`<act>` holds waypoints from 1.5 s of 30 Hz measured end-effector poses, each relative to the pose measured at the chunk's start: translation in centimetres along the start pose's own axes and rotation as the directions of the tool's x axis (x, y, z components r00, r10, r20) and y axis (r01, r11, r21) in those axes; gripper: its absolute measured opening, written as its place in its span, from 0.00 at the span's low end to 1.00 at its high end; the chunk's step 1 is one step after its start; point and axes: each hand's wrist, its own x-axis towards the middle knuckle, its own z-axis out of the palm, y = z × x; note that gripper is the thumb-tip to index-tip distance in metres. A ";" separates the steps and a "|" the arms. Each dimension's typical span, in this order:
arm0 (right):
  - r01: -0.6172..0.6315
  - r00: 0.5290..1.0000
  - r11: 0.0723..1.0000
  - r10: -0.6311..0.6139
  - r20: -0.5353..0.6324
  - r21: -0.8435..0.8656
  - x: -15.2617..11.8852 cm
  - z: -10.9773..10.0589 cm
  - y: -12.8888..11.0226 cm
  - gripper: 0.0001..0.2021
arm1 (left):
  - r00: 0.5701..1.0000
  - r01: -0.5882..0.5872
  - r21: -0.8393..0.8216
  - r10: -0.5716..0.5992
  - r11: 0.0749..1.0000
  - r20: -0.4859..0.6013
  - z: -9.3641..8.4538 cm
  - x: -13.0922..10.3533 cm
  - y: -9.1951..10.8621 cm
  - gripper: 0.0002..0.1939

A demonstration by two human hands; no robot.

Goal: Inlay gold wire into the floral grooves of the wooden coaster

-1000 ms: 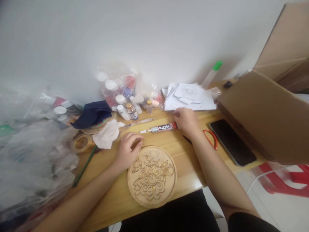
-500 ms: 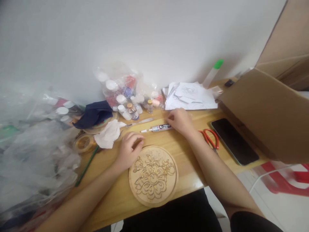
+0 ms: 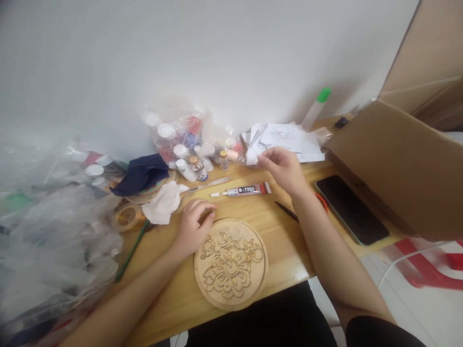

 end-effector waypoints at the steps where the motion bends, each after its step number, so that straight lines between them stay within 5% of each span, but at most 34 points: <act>1: 0.031 1.000 0.999 -0.031 -0.004 0.008 0.0 0.0 0.1 0.12 | 1.000 -0.001 -0.001 0.001 1.000 0.001 0.0 0.0 0.0 0.07; 6: 0.147 0.978 0.984 -0.129 0.166 -0.099 -0.6 0.7 -0.3 0.11 | 1.000 -0.002 -0.004 0.002 1.000 0.004 -0.1 0.0 0.0 0.06; 10: 0.257 0.889 0.927 -0.117 0.443 -0.272 -1.4 1.4 -1.6 0.10 | 1.000 0.004 -0.006 -0.004 1.000 0.009 -0.1 0.0 0.0 0.06; 13: 0.300 0.850 0.875 -0.064 0.523 -0.381 -1.9 1.9 -2.6 0.07 | 1.000 0.005 -0.009 -0.005 1.000 0.013 -0.1 0.0 0.0 0.06; 30: 0.383 0.872 0.656 -0.025 0.488 -0.650 -2.6 5.4 -4.1 0.13 | 0.999 0.021 -0.005 -0.021 1.000 0.031 -0.2 0.0 0.2 0.06; 45: 0.443 0.878 0.618 -0.151 0.455 -0.649 -2.7 6.5 -2.9 0.16 | 0.999 0.027 0.002 -0.027 1.000 0.038 -0.1 0.0 0.2 0.07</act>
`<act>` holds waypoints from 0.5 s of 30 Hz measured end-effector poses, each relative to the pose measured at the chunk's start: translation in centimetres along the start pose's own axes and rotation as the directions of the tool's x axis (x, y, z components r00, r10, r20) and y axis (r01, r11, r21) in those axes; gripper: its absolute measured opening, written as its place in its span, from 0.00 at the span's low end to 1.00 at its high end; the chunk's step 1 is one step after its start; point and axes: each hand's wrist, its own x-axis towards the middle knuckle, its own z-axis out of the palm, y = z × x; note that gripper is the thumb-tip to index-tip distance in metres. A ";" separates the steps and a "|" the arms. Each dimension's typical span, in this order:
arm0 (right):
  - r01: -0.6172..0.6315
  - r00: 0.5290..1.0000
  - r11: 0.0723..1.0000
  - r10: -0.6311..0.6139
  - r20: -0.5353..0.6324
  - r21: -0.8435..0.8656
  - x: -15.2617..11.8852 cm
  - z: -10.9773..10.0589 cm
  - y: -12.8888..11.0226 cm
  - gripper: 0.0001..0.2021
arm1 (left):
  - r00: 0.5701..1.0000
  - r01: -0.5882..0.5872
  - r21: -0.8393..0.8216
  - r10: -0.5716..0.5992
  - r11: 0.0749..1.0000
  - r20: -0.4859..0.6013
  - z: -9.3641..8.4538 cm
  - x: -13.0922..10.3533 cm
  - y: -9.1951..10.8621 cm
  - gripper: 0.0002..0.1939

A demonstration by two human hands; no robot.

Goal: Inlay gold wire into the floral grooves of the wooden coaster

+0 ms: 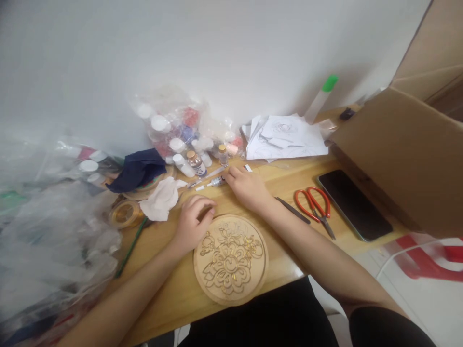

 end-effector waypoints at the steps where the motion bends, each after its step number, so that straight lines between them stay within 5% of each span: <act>1: 0.003 1.000 1.000 -0.003 -0.006 0.003 0.0 0.1 0.0 0.16 | 1.000 -0.001 0.000 0.001 1.000 -0.001 0.0 0.0 0.0 0.07; 15: 0.036 0.997 0.998 -0.032 -0.070 0.051 0.2 0.3 0.1 0.16 | 1.000 -0.006 0.001 0.006 1.000 0.001 -0.1 0.1 0.0 0.07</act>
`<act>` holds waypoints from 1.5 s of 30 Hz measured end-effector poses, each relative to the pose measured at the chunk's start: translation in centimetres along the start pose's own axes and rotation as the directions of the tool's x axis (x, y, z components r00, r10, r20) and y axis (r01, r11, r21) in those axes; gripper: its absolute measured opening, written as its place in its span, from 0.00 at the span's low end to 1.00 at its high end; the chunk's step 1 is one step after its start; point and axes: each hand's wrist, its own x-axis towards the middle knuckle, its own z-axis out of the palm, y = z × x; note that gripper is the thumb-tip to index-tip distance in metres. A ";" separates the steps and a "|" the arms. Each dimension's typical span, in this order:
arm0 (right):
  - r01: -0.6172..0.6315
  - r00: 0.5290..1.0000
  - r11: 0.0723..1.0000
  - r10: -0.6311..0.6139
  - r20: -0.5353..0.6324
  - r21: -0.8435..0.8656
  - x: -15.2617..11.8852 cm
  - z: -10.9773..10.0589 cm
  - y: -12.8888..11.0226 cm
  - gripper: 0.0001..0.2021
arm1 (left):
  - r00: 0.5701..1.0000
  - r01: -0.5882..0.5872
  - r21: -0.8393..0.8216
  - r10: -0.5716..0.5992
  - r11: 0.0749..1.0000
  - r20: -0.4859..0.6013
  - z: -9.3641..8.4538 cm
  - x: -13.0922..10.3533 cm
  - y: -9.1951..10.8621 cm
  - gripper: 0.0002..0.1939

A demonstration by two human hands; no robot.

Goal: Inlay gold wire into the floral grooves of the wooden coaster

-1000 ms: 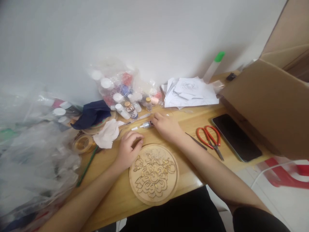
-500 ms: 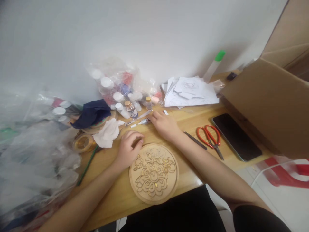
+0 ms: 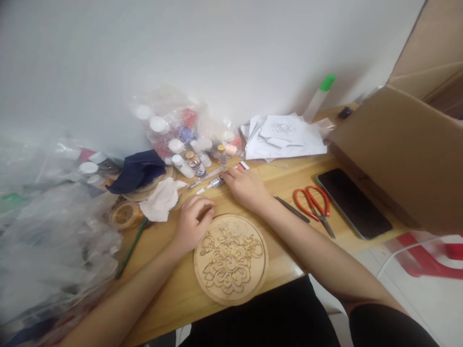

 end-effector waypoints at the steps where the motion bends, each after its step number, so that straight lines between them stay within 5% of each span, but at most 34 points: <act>1: -0.003 1.000 1.000 0.003 -0.002 0.003 0.0 0.0 0.0 0.15 | 1.000 0.000 0.000 0.000 1.000 0.002 0.0 0.0 0.0 0.07; 13: -0.145 0.988 0.989 0.146 -0.046 0.027 0.4 0.6 -1.1 0.14 | 1.000 0.017 0.011 -0.017 1.000 0.014 0.0 0.0 0.1 0.07; 26: -0.148 0.982 0.963 0.171 -0.083 0.226 -0.3 0.1 -0.7 0.16 | 1.000 0.018 -0.025 -0.018 1.000 -0.001 0.0 0.0 0.0 0.07; 30: -0.056 0.992 0.928 0.092 -0.082 0.367 -0.9 -0.5 -0.3 0.15 | 0.998 0.031 -0.062 -0.034 0.998 -0.044 0.4 -0.2 -0.2 0.07; 35: 0.161 0.985 0.833 -0.166 -0.038 0.529 -1.6 -1.5 -0.8 0.12 | 0.985 0.062 -0.095 -0.076 0.994 -0.153 0.6 -0.4 -0.4 0.23; 40: 0.232 0.963 0.731 -0.265 -0.046 0.642 -1.8 -2.0 -1.3 0.12 | 0.997 0.009 -0.064 -0.014 0.998 -0.082 0.1 0.0 -0.1 0.07; 45: 0.195 0.972 0.684 -0.232 -0.044 0.703 -1.7 -1.5 -1.0 0.11 | 1.000 0.013 -0.040 -0.014 0.999 -0.023 -0.2 0.2 0.2 0.12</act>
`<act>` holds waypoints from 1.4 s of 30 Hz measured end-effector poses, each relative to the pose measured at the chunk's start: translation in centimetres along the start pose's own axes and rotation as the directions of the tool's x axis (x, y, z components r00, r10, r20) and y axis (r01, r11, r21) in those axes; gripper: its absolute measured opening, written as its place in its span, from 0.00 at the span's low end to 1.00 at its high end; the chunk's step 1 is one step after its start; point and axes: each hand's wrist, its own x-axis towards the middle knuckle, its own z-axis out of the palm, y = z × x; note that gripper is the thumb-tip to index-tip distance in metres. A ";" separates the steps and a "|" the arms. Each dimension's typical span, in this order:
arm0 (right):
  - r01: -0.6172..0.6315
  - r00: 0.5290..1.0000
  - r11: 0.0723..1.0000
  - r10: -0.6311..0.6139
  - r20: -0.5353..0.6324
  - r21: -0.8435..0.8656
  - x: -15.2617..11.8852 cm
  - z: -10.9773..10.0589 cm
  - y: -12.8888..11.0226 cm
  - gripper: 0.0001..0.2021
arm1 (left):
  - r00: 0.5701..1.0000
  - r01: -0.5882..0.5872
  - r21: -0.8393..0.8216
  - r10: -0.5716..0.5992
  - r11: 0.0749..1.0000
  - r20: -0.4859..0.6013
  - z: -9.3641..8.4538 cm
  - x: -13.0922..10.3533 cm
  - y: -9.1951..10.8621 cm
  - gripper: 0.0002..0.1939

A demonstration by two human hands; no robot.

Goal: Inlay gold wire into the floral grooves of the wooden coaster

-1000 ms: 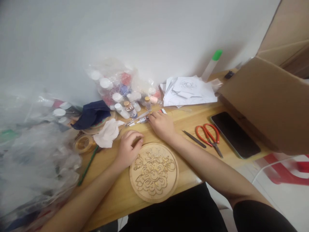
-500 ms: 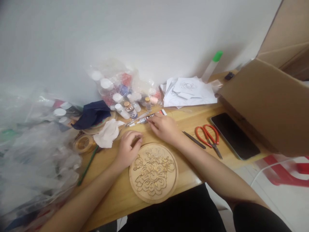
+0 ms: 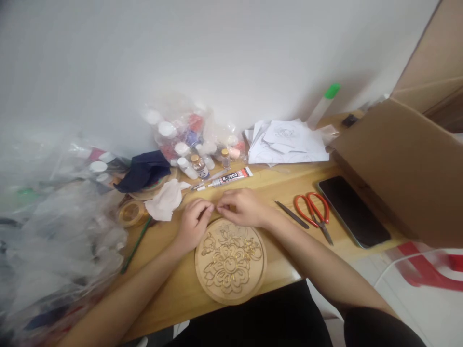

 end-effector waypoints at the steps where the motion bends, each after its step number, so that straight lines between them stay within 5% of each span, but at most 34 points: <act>1: -0.014 1.000 1.000 0.015 -0.007 0.020 0.0 0.0 0.1 0.12 | 1.000 0.001 0.006 -0.001 1.000 0.000 0.0 0.0 0.0 0.13; 7: -0.139 0.989 0.976 0.147 -0.033 0.168 0.1 -0.2 0.4 0.13 | 1.000 -0.013 0.024 0.013 1.000 -0.005 0.0 0.0 0.2 0.12; 18: -0.274 0.962 0.900 0.258 0.091 0.340 0.0 -1.2 1.4 0.14 | 1.000 0.004 0.027 -0.004 1.000 0.018 -0.1 -0.1 -0.1 0.11; 31: -0.244 0.970 0.913 0.235 0.067 0.327 -0.2 -2.0 1.1 0.12 | 1.000 -0.024 0.035 0.023 0.999 0.017 0.0 0.0 -0.2 0.10; 42: -0.270 0.951 0.939 0.226 0.210 0.212 -0.6 -2.3 1.2 0.09 | 0.998 -0.007 0.053 0.004 0.999 0.065 0.0 0.0 -0.3 0.12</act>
